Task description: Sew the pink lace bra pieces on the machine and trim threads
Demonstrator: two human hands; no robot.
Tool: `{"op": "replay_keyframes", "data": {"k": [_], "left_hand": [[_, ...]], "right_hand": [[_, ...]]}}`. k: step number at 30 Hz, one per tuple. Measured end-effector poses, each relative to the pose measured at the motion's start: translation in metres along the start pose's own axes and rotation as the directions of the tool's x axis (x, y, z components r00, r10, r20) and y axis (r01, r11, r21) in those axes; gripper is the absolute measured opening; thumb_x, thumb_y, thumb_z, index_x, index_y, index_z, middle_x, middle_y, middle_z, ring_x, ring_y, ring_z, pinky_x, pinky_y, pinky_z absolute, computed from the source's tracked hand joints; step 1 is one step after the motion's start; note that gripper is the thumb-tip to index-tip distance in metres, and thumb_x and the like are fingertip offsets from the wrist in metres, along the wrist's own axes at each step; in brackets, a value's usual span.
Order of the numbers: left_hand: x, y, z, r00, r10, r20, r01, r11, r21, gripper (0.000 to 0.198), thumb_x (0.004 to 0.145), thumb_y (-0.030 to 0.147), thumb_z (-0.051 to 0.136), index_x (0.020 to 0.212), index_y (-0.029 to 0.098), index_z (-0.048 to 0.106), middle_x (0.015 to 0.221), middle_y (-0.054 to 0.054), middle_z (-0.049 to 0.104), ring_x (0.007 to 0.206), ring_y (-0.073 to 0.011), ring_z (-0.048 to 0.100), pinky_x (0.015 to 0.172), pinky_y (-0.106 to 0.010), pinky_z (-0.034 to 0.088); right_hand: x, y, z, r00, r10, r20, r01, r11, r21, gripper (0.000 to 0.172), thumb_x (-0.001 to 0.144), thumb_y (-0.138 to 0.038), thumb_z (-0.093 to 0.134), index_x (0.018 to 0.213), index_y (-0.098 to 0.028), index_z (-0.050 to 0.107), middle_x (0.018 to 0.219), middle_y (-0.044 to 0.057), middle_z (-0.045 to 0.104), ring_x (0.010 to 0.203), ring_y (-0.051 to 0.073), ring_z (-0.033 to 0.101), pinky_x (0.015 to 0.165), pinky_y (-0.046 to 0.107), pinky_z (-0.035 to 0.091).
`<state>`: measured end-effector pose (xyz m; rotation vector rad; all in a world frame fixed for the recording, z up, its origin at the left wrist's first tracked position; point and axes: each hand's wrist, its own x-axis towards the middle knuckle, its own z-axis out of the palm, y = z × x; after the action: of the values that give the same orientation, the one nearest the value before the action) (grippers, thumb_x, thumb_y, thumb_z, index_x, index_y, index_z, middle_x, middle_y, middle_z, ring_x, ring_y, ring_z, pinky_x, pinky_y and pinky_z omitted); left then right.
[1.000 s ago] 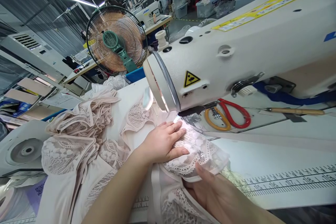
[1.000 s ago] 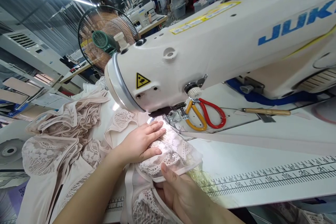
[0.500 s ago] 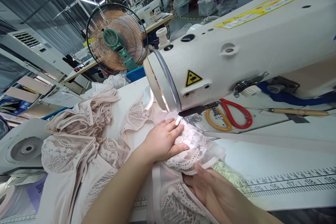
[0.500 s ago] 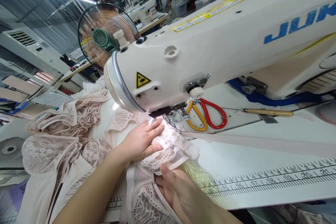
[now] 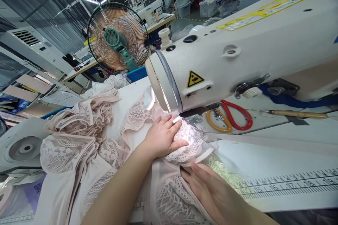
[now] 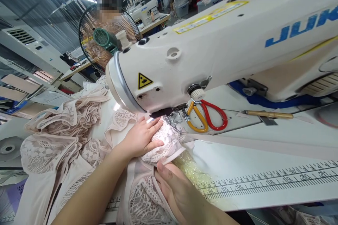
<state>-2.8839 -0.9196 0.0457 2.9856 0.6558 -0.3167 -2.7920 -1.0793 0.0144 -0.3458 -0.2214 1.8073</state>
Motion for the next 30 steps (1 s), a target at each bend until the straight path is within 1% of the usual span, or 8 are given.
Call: {"op": "replay_keyframes", "data": {"k": [8,12,15,18,21,24,27,30], "left_hand": [[-0.001,-0.007,-0.006,0.997,0.006,-0.082,0.004,0.993,0.118,0.075,0.084,0.069,0.048,0.137,0.016,0.051,0.138,-0.020,0.048,0.130,-0.0378,0.039,0.107,-0.055,0.031],[-0.016,-0.007,-0.009,0.999,-0.017,-0.044,0.021,0.995,0.101,0.052,0.088,0.043,0.060,0.135,0.025,0.051,0.115,-0.014,0.058,0.101,-0.0288,0.056,0.084,-0.043,0.048],[-0.028,-0.022,-0.006,1.000,0.014,-0.007,-0.013,0.997,0.075,0.044,0.094,0.035,0.051,0.138,0.030,0.047,0.116,-0.011,0.057,0.098,-0.0254,0.057,0.081,-0.039,0.048],[-0.035,-0.043,-0.010,0.999,0.038,-0.006,-0.038,0.999,0.030,0.040,0.098,0.035,0.041,0.139,0.033,0.045,0.131,-0.010,0.053,0.113,-0.0265,0.053,0.089,-0.040,0.046],[-0.037,-0.046,-0.022,0.983,-0.173,-0.055,0.169,0.983,-0.068,0.044,0.098,0.045,0.037,0.135,0.024,0.049,0.133,-0.012,0.055,0.118,-0.0279,0.053,0.091,-0.040,0.046],[-0.037,-0.014,-0.026,0.945,-0.289,-0.152,0.268,0.953,-0.141,0.047,0.100,0.042,0.029,0.131,0.015,0.052,0.128,-0.013,0.060,0.113,-0.0257,0.058,0.086,-0.036,0.049],[-0.033,0.033,-0.012,0.977,-0.074,-0.199,0.053,0.993,-0.108,0.041,0.098,0.033,0.036,0.128,0.014,0.055,0.135,-0.010,0.056,0.119,-0.0216,0.055,0.094,-0.032,0.046],[-0.027,0.056,0.015,0.957,0.120,-0.263,-0.087,0.987,0.134,0.060,0.091,0.045,0.049,0.134,0.003,0.049,0.142,-0.018,0.047,0.114,-0.0296,0.055,0.087,-0.038,0.049]], "right_hand": [[0.013,0.005,0.006,0.994,-0.102,-0.025,0.098,0.985,-0.143,0.060,0.089,-0.049,0.056,0.141,-0.024,0.043,0.133,0.009,0.057,0.133,0.025,0.041,0.116,0.047,0.023],[0.011,0.006,-0.003,0.988,-0.156,-0.014,0.129,0.856,-0.500,0.055,0.094,-0.052,0.045,0.142,-0.025,0.042,0.137,0.008,0.054,0.134,0.023,0.041,0.117,0.045,0.020],[-0.003,-0.003,-0.003,0.992,-0.113,-0.049,0.027,0.592,-0.806,0.065,0.091,-0.058,0.046,0.144,-0.021,0.040,0.146,0.011,0.044,0.137,0.027,0.036,0.115,0.048,0.024],[-0.024,-0.024,0.004,0.998,0.019,0.066,0.060,0.226,-0.972,0.059,0.089,-0.054,0.048,0.137,-0.019,0.050,0.140,0.013,0.051,0.130,0.029,0.046,0.106,0.045,0.040],[-0.040,-0.052,0.000,0.974,-0.042,0.225,0.220,-0.092,-0.971,0.034,0.093,-0.043,0.045,0.111,-0.025,0.067,0.105,0.007,0.071,0.094,0.021,0.067,0.078,0.030,0.055],[-0.042,-0.078,-0.024,0.890,-0.251,0.379,0.235,-0.460,-0.856,0.025,0.093,-0.037,0.047,0.101,-0.024,0.067,0.084,0.004,0.071,0.071,0.016,0.066,0.058,0.024,0.052],[-0.033,-0.098,-0.054,0.805,-0.252,0.537,0.178,-0.761,-0.624,0.031,0.094,-0.037,0.045,0.110,-0.020,0.065,0.091,0.007,0.069,0.077,0.019,0.065,0.057,0.026,0.051],[-0.022,-0.106,-0.069,0.793,-0.167,0.585,0.129,-0.893,-0.431,0.034,0.094,-0.029,0.040,0.114,-0.016,0.065,0.093,0.010,0.066,0.084,0.022,0.063,0.063,0.030,0.052]]}}
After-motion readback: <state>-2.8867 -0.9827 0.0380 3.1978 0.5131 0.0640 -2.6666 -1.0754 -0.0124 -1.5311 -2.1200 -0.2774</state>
